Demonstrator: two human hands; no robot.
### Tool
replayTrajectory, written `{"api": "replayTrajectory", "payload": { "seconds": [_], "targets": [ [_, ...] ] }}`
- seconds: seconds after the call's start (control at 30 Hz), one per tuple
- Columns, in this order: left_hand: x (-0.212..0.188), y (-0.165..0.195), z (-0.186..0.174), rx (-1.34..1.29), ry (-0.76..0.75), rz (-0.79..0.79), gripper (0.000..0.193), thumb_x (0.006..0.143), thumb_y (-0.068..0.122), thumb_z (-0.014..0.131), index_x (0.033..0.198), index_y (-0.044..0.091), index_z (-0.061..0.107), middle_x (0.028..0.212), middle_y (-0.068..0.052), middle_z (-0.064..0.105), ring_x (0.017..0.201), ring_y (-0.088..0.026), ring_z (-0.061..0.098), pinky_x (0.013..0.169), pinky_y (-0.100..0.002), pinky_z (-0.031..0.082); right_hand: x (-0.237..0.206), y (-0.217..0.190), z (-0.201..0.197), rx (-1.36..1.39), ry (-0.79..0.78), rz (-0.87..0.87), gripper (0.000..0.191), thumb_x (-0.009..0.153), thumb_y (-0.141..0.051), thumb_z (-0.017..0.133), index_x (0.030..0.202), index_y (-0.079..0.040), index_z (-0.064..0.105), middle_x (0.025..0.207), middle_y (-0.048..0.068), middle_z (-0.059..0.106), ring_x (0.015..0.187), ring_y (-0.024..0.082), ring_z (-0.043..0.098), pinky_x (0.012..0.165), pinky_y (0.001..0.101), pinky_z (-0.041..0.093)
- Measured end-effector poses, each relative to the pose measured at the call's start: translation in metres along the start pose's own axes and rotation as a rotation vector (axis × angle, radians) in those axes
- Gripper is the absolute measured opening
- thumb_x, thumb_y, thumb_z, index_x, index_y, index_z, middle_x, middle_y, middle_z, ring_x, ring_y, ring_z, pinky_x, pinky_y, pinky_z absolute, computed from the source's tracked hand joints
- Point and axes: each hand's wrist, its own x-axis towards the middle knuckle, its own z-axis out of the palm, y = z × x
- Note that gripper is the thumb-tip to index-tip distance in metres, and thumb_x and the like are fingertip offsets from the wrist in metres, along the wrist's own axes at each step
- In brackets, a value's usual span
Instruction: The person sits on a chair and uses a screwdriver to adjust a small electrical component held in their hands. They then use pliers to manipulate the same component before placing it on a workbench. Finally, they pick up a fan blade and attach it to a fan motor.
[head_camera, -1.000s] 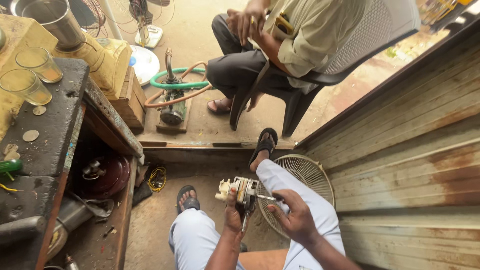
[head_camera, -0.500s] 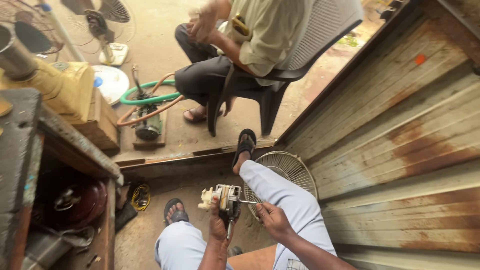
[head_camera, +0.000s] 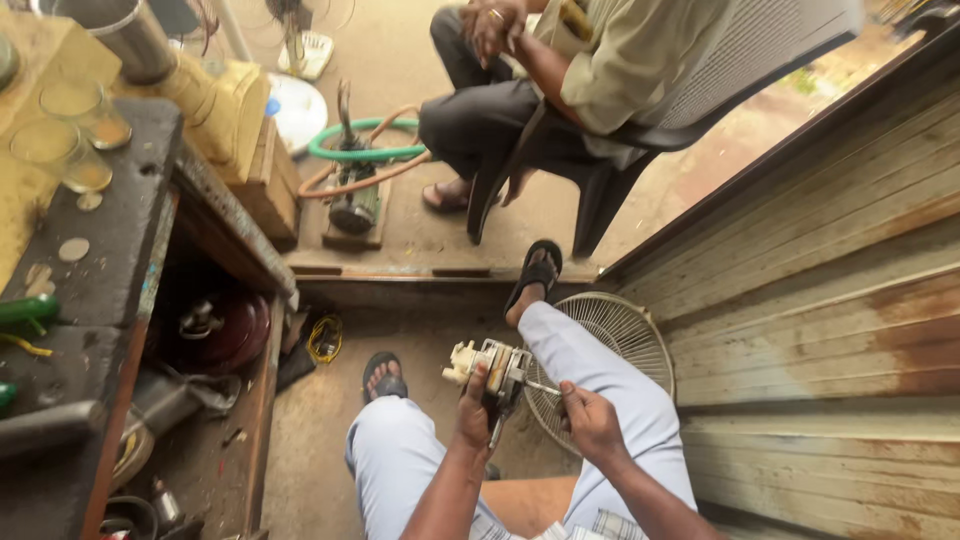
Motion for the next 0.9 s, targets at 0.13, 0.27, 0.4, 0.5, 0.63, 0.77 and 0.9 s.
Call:
{"api": "replayTrajectory", "payload": {
  "seconds": [0.13,0.27,0.4,0.5,0.63,0.77,0.9],
  "targets": [
    [0.001,0.003,0.001,0.048,0.006,0.006,0.045,0.097,0.045,0.068,0.118,0.005,0.069,0.103,-0.006,0.074,0.090,-0.015,0.069,0.078,-0.030,0.056,0.002,0.003,0.001,0.017,-0.016,-0.099,0.047,0.103,-0.034,0.060,0.074,0.002,0.068,0.061,0.002,0.060,0.056,0.009,0.053,0.053,0.0265,0.045],
    [0.003,0.001,0.005,0.030,0.005,0.018,0.046,0.097,0.044,0.067,0.121,0.004,0.068,0.105,-0.007,0.074,0.091,-0.017,0.071,0.080,-0.032,0.057,0.005,0.018,0.003,0.028,0.042,-0.254,0.019,0.096,-0.020,0.069,0.094,-0.002,0.070,0.070,0.001,0.058,0.065,0.007,0.049,0.058,0.0260,0.043],
    [0.003,0.001,0.008,0.086,0.063,0.149,0.045,0.097,0.040,0.067,0.125,0.004,0.065,0.109,-0.008,0.073,0.095,-0.019,0.071,0.087,-0.036,0.059,0.015,0.029,0.008,0.154,-0.035,-0.288,0.022,0.094,-0.016,0.073,0.106,-0.001,0.062,0.085,0.001,0.061,0.078,0.010,0.056,0.069,0.0246,0.049],
    [-0.001,0.005,0.011,-0.031,0.020,0.098,0.047,0.097,0.038,0.071,0.130,0.005,0.064,0.115,-0.006,0.073,0.103,-0.016,0.071,0.094,-0.031,0.058,0.019,0.033,0.005,0.137,-0.026,-0.125,0.024,0.097,-0.023,0.065,0.111,-0.004,0.059,0.084,0.001,0.060,0.073,0.009,0.054,0.063,0.0251,0.047],
    [-0.007,0.009,0.016,-0.009,-0.065,0.120,0.052,0.098,0.038,0.078,0.130,0.001,0.062,0.115,-0.009,0.071,0.102,-0.018,0.071,0.094,-0.033,0.058,0.019,0.036,-0.007,0.084,-0.045,0.091,0.057,0.115,-0.042,0.045,0.092,0.004,0.068,0.069,0.006,0.055,0.059,0.013,0.048,0.056,0.0279,0.041],
    [-0.010,0.016,0.020,0.016,0.007,0.091,0.056,0.090,0.041,0.079,0.130,0.005,0.063,0.116,-0.006,0.073,0.104,-0.015,0.072,0.095,-0.029,0.059,0.025,0.040,-0.002,0.075,-0.017,0.014,0.049,0.112,-0.034,0.054,0.087,0.005,0.068,0.066,0.006,0.054,0.058,0.012,0.045,0.054,0.0280,0.037],
    [-0.010,0.020,0.018,0.080,0.036,0.123,0.057,0.091,0.043,0.079,0.131,0.005,0.062,0.115,-0.006,0.072,0.102,-0.015,0.072,0.092,-0.030,0.059,0.023,0.038,0.006,0.065,-0.003,-0.194,0.029,0.103,-0.024,0.063,0.097,0.004,0.065,0.075,0.005,0.058,0.064,0.011,0.049,0.057,0.0275,0.041]
  ]
}}
